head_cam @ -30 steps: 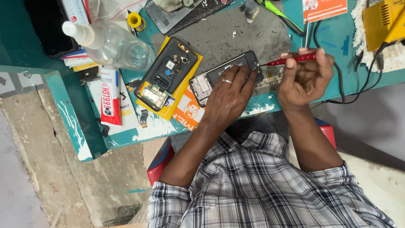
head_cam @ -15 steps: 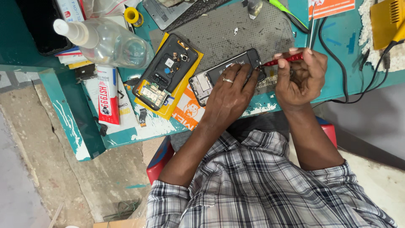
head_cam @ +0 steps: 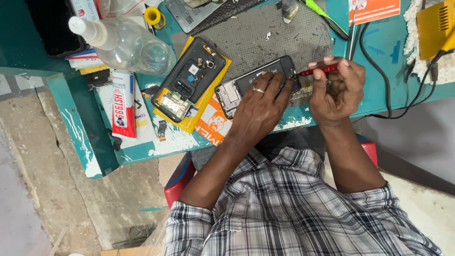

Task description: The person holds a disassembled smartphone motherboard in one hand and solders a component onto it with a soldering iron, working on the board over a repair bench. They then set the board down and use a red screwdriver to unscrew and open the phone's rear housing on the bench.

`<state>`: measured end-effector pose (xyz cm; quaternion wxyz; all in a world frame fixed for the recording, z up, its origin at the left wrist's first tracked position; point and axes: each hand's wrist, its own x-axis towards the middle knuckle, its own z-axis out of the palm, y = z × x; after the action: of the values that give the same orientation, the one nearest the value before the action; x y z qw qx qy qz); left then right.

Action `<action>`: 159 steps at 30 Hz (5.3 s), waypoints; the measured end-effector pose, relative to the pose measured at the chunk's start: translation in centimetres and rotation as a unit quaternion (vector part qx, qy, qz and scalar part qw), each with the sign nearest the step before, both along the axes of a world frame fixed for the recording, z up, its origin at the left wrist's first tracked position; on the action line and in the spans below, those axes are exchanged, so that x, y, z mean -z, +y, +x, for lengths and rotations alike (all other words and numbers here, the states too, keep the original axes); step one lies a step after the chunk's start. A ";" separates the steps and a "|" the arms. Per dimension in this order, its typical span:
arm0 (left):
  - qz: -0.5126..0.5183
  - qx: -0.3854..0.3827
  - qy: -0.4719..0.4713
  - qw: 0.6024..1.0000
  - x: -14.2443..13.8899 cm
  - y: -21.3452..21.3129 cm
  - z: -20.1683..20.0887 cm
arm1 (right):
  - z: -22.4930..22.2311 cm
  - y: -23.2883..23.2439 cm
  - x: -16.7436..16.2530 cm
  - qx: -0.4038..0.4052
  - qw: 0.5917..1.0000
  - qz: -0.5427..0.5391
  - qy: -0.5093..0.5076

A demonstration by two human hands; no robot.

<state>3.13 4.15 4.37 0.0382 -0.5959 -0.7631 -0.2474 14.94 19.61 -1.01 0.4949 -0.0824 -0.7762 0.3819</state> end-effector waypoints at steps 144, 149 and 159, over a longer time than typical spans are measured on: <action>0.059 -0.263 -0.067 0.961 -2.7 -7.0 -8.6 | 0.8 3.0 0.6 0.042 0.996 -0.068 0.032; 0.057 -0.242 -0.068 0.966 -3.3 -6.9 -6.5 | 0.1 2.1 -2.0 0.018 0.998 -0.063 0.012; 0.050 -0.056 -0.111 0.991 -0.5 -4.4 -1.6 | -0.2 -1.6 -7.7 0.020 0.941 0.048 -0.335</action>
<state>1.51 -0.25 4.90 -0.0032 -0.5180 -0.7817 -0.3473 14.71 17.98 6.67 0.2176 -0.1973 -0.9125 0.2847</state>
